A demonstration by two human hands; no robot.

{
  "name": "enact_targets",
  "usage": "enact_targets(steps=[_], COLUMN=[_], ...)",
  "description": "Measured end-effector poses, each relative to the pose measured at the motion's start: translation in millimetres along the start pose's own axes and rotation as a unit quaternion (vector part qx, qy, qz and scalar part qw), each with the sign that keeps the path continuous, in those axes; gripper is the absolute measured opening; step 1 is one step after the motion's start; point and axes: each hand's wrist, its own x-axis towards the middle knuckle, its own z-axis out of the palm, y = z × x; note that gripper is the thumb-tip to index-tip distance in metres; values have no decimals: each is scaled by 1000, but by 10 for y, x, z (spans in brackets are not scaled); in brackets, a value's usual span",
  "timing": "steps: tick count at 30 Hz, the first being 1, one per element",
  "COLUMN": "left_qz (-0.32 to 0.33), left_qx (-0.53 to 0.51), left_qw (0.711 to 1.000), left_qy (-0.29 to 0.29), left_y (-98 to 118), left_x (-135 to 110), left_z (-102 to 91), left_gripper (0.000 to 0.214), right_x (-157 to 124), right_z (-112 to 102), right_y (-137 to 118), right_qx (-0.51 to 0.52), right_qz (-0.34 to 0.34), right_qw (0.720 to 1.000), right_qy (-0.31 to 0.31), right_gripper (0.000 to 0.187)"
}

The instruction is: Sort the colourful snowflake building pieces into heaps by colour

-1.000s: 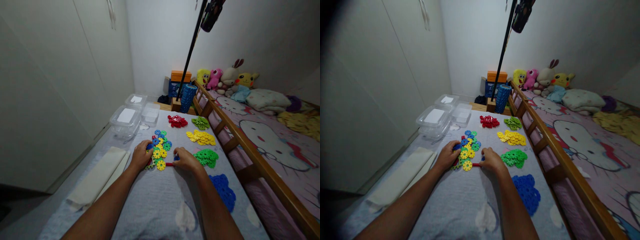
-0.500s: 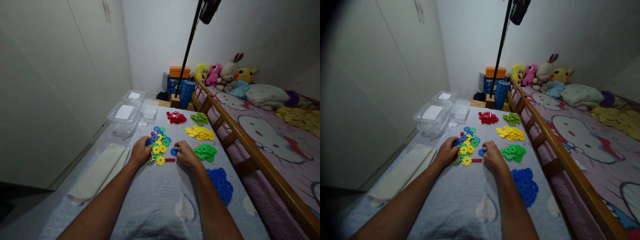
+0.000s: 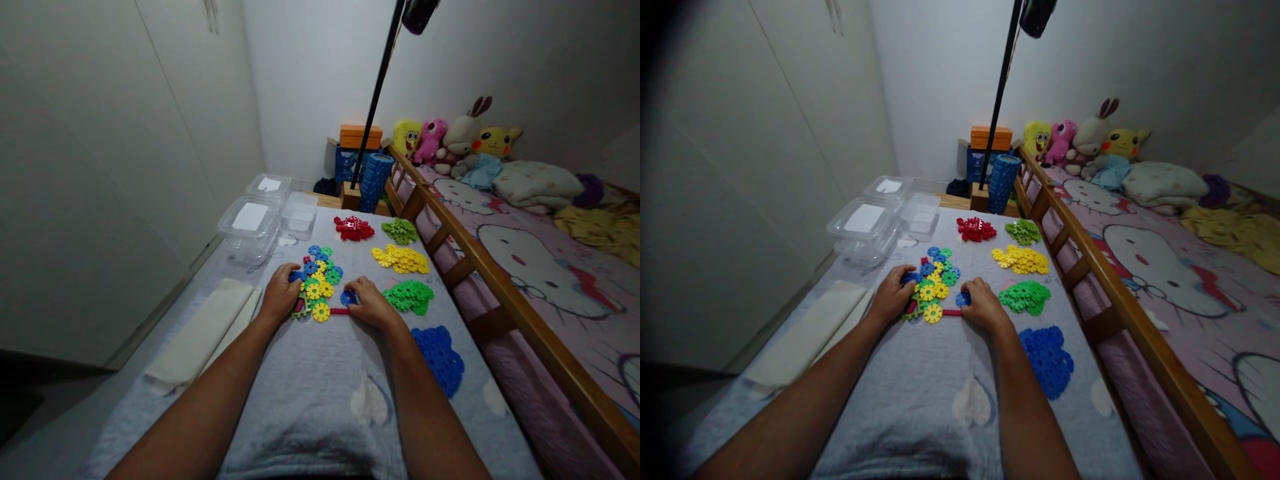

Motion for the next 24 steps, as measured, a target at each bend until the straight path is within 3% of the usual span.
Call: enact_targets(steps=[7, 12, 18, 24], left_qz=[14, 15, 17, 21], left_qx=[16, 28, 36, 53], left_qw=[1000, 999, 999, 998], left_qy=[-3, -9, -10, -22], left_y=[-24, -33, -38, -77], left_x=[14, 20, 22, 30], left_z=[18, 17, 23, 26], left_gripper=[35, 36, 36, 37], right_x=[22, -107, -700, -1446], right_z=[-42, -375, -832, -956], right_y=[27, 76, 469, 825], right_qx=[27, 37, 14, 41], right_qz=[17, 13, 87, 191], right_qw=[998, 997, 987, 974], right_qy=[53, 73, 131, 118], right_gripper=[29, 34, 32, 36])
